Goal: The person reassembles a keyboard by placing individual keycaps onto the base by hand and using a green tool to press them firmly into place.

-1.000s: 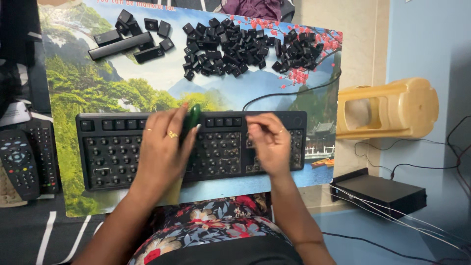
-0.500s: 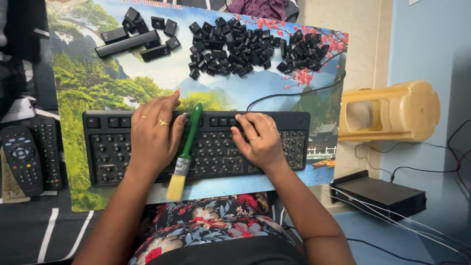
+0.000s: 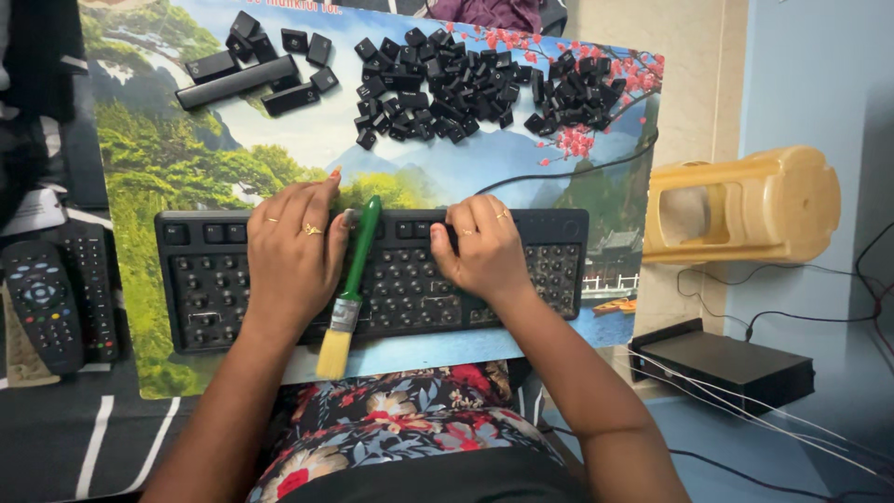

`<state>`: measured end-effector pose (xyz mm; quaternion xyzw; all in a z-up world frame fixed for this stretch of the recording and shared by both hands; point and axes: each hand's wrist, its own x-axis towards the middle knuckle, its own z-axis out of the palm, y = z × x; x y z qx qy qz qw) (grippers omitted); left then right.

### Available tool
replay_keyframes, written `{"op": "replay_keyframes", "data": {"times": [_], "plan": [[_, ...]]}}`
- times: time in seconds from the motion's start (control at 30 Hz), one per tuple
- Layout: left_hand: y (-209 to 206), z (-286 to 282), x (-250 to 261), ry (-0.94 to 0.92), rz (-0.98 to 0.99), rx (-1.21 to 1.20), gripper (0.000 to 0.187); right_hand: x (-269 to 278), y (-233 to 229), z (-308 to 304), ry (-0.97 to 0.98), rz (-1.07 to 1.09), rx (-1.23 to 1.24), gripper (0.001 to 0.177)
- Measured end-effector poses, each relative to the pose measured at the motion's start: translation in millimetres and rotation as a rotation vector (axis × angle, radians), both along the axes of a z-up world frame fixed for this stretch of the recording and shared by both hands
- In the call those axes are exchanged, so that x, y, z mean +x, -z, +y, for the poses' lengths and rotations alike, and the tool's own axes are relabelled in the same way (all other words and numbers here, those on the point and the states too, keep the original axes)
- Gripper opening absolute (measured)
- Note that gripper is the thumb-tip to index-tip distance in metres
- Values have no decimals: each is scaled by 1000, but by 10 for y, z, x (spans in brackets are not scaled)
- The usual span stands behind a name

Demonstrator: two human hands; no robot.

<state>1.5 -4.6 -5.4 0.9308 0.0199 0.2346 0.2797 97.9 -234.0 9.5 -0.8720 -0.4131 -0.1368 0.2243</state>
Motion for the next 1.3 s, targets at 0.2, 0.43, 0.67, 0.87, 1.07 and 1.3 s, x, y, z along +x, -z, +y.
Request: {"op": "replay_keyframes", "data": {"times": [0.2,0.43,0.67,0.87,1.07,1.3], "plan": [[37,-2,-11,-9,7,19,39,-32,15,26,-220,-120,-76,31],[-11,-7,-3,-8,-21,26,35,-75,-215,37,-226,-86,-147,35],[10,7,-14,-10,-12,35,34,-94,-515,-119,-185,335,-31,16],[0,11,-5,-3,-10,32,34,129,-467,-307,-57,406,79,9],[-37,6,-11,4,-26,-46,35,792,-338,-381,173,413,164,12],[-112,559,-379,-179,-102,-219,27,919,-232,-346,118,348,146,25]]}}
